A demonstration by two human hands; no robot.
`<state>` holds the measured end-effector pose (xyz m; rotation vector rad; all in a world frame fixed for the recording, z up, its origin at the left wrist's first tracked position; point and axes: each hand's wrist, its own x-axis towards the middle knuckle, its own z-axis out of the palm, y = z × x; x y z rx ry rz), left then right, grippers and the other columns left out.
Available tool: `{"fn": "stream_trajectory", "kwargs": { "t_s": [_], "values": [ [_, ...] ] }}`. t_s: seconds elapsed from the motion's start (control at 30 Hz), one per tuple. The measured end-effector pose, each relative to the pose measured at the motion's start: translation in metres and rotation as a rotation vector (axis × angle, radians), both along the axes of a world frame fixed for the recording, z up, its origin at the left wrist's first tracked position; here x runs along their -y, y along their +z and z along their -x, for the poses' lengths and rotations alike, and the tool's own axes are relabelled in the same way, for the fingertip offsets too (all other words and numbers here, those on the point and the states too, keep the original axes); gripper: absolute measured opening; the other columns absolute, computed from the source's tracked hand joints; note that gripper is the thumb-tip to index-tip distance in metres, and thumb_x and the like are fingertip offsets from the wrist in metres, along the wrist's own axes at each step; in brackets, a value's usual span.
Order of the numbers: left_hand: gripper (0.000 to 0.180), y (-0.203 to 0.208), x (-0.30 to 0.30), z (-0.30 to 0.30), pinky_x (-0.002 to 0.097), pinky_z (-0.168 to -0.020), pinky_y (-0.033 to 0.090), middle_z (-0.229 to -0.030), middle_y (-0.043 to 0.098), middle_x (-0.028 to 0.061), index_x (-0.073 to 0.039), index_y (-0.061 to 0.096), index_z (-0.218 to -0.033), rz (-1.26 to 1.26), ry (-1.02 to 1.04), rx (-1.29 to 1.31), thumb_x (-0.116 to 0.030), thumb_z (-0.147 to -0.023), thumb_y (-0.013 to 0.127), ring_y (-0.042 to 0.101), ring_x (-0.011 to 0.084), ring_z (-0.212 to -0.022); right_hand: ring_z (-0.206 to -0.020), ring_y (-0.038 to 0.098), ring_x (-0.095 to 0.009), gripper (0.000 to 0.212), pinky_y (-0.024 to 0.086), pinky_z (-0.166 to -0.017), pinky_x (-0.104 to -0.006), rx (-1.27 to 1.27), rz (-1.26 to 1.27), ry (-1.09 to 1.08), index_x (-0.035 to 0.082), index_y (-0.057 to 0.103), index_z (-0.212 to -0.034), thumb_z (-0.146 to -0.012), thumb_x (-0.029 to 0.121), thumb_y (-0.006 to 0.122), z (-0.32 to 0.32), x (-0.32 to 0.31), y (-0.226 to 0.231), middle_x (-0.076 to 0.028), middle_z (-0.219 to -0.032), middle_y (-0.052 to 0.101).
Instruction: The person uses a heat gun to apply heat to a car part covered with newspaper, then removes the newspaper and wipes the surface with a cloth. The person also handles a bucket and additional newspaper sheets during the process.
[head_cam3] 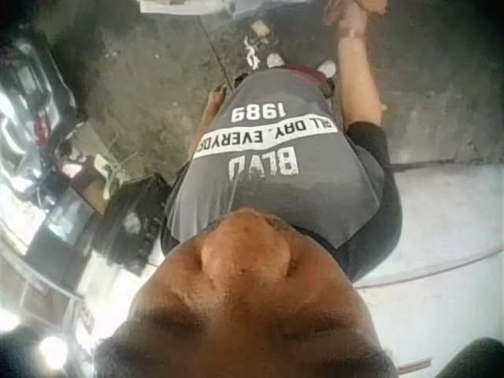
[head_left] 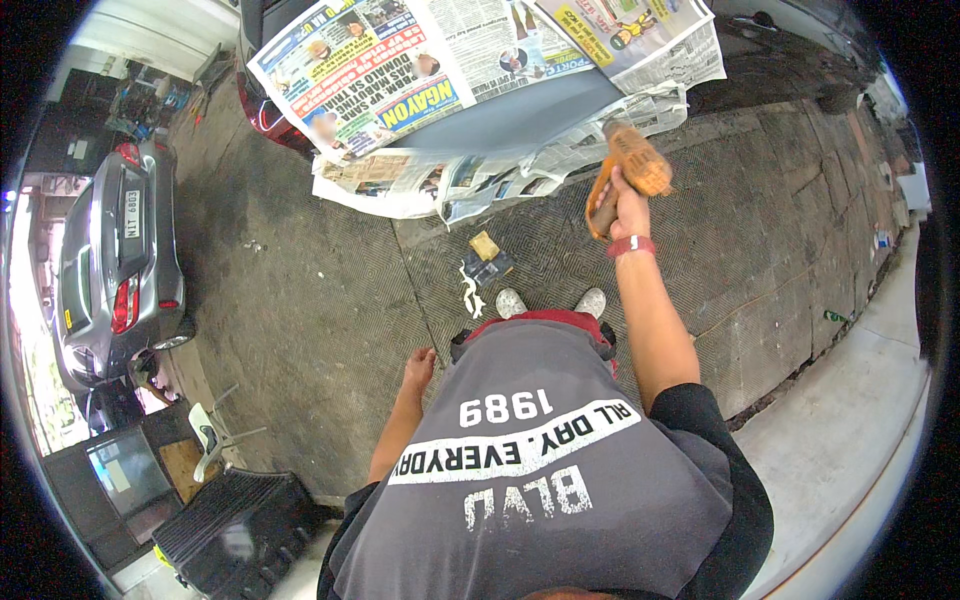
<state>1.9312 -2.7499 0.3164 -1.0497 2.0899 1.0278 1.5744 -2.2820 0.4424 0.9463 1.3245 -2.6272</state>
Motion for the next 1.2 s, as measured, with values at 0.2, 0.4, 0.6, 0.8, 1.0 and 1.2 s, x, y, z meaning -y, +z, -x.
{"fn": "stream_trajectory", "kwargs": {
  "t_s": [0.2,0.4,0.6,0.8,1.0,1.2],
  "values": [
    [0.048,-0.034,0.031,-0.035,0.0401,-0.098,0.056,-0.121,0.076,0.0175,-0.002,0.068,-0.136,0.015,0.027,-0.013,-0.038,-0.103,0.067,0.072,0.0280,-0.113,-0.067,0.060,-0.011,0.022,0.051,-0.058,-0.0291,-0.124,-0.091,0.304,0.006,0.065,-0.115,-0.100,0.017,0.077,-0.045,0.074,0.005,0.000,-0.087,0.064],
    [0.050,0.008,-0.013,0.002,0.0377,-0.102,0.054,-0.129,0.074,0.0172,0.002,0.065,-0.139,-0.040,0.047,0.030,-0.035,-0.105,0.066,0.070,0.0265,-0.119,-0.071,0.059,-0.010,0.030,0.048,-0.063,-0.0281,-0.122,-0.203,0.493,0.004,0.067,-0.120,-0.097,0.018,0.080,-0.067,0.094,0.000,0.000,-0.093,0.069],
    [0.047,0.007,0.006,-0.007,0.0381,-0.102,0.054,-0.131,0.073,0.0171,0.002,0.064,-0.139,-0.073,0.109,-0.002,-0.030,-0.106,0.063,0.069,0.0263,-0.120,-0.064,0.060,-0.011,0.025,0.050,-0.057,-0.0277,0.024,-0.159,0.396,0.005,0.066,-0.112,-0.098,0.020,0.080,-0.046,0.084,-0.037,-0.001,-0.082,0.065],
    [0.046,0.026,-0.013,0.000,0.0391,-0.101,0.054,-0.128,0.074,0.0170,0.002,0.065,-0.139,-0.013,-0.021,0.013,-0.030,-0.105,0.064,0.070,0.0274,-0.118,-0.062,0.059,-0.012,0.023,0.049,-0.054,-0.0292,0.028,-0.196,0.067,0.005,0.064,-0.115,-0.101,0.019,0.076,-0.014,0.029,-0.043,-0.001,-0.083,0.063],
    [0.048,-0.003,0.020,-0.036,0.0392,-0.101,0.054,-0.128,0.075,0.0170,-0.002,0.066,-0.139,0.001,0.018,0.050,-0.035,-0.104,0.065,0.071,0.0274,-0.117,-0.071,0.058,-0.012,0.030,0.048,-0.066,-0.0308,0.008,-0.393,0.056,0.004,0.067,-0.122,-0.100,0.021,0.078,0.002,0.027,-0.032,0.000,-0.094,0.067],
    [0.051,0.019,-0.010,-0.006,0.0385,-0.101,0.054,-0.126,0.075,0.0174,-0.001,0.067,-0.137,0.049,-0.062,0.059,-0.038,-0.103,0.066,0.071,0.0267,-0.117,-0.087,0.062,-0.011,0.039,0.051,-0.076,-0.0311,-0.117,-0.570,0.276,0.003,0.066,-0.131,-0.097,0.016,0.079,-0.036,0.040,-0.057,0.001,-0.108,0.070]
  ]
}}
